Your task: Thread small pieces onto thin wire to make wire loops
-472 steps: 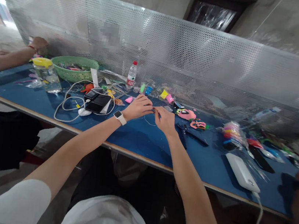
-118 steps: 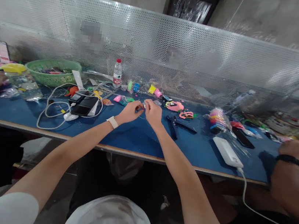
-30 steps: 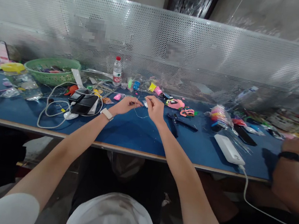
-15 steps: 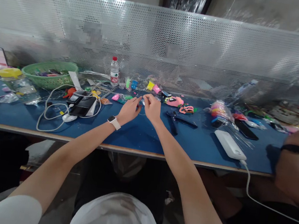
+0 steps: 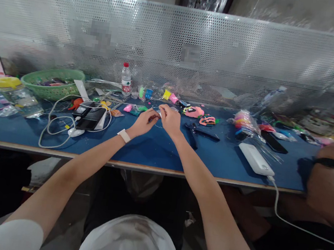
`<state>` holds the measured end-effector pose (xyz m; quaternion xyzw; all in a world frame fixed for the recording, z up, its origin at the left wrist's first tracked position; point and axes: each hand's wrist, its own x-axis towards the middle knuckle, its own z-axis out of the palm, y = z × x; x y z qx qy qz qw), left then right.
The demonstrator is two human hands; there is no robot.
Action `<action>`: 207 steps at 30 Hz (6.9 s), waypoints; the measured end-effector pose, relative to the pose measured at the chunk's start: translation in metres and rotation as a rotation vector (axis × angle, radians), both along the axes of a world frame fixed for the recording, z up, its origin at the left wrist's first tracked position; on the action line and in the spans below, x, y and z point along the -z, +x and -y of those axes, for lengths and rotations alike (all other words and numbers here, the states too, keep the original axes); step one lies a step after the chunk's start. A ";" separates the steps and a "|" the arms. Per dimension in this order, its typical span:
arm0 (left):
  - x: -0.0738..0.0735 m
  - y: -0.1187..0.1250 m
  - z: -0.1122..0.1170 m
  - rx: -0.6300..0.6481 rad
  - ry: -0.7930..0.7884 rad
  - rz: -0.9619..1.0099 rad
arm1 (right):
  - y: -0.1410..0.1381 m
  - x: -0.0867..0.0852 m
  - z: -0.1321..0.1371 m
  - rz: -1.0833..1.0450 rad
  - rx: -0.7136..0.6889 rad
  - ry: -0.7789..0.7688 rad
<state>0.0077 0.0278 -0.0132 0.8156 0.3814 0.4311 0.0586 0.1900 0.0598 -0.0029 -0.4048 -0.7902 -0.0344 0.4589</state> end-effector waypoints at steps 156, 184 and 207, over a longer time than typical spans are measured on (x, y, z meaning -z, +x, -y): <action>0.008 -0.024 -0.021 0.332 -0.467 0.431 | -0.012 0.011 -0.007 -0.449 -0.350 -0.208; 0.007 -0.013 -0.013 0.412 -0.582 0.524 | -0.021 0.015 -0.006 -0.530 -0.307 -0.255; 0.014 -0.008 -0.007 -0.272 0.066 0.045 | -0.012 0.007 0.007 -0.274 -0.102 -0.005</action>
